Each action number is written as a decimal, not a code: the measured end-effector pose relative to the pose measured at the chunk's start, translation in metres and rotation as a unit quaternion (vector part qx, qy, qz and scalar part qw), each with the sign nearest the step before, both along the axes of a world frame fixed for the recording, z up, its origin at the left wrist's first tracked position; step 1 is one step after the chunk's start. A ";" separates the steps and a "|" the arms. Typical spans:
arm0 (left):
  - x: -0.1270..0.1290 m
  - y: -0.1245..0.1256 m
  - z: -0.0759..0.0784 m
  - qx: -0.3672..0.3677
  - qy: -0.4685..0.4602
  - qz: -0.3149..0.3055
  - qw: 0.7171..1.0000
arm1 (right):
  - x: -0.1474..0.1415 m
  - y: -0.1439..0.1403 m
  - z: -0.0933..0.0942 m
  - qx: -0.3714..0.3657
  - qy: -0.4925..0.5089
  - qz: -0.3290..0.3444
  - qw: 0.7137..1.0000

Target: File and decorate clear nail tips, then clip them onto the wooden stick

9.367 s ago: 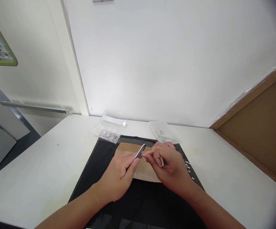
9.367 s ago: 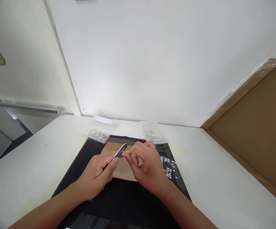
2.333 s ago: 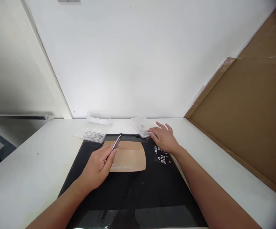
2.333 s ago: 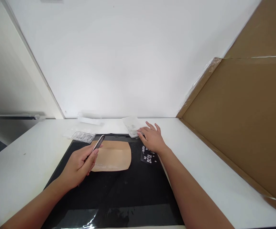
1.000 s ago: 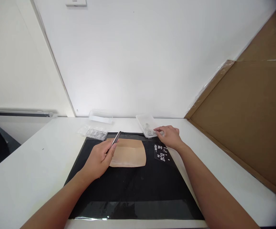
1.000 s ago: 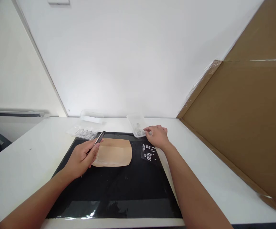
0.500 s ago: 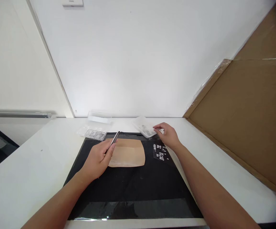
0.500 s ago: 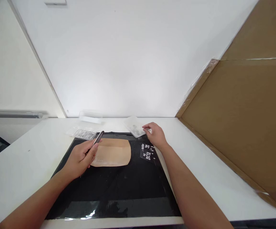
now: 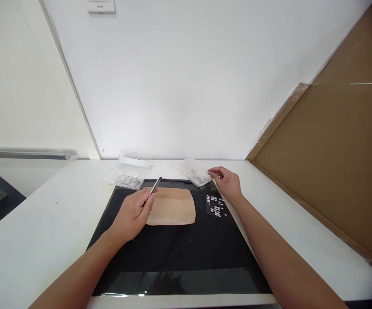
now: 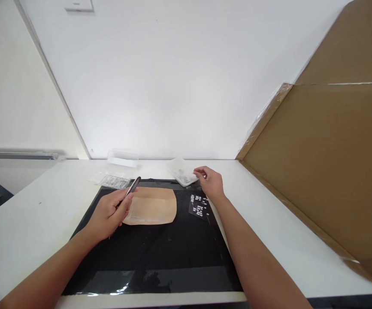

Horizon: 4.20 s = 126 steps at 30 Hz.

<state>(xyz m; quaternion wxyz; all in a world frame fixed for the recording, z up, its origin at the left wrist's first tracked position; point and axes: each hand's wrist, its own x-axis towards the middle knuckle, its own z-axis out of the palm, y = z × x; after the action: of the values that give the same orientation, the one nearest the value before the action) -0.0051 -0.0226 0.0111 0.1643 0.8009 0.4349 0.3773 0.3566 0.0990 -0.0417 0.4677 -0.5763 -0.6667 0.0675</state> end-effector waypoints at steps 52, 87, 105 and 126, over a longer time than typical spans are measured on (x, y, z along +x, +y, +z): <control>-0.002 0.002 -0.003 -0.007 -0.011 0.001 1.000 | 0.008 0.004 -0.009 0.065 -0.051 0.001 0.997; -0.003 0.002 -0.003 -0.003 -0.016 -0.001 1.000 | 0.007 0.007 -0.014 0.029 0.009 0.016 0.999; -0.002 0.002 -0.003 0.004 -0.003 0.006 1.000 | 0.008 0.007 -0.013 0.034 -0.013 0.028 0.999; -0.003 0.005 -0.007 0.018 0.014 0.000 1.000 | 0.013 0.005 -0.013 0.024 0.018 -0.002 1.000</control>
<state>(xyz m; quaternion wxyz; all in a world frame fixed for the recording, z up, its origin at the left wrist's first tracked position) -0.0085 -0.0173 0.0043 0.1436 0.8090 0.4301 0.3740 0.3695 0.1043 -0.0548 0.4931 -0.5652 -0.6586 0.0611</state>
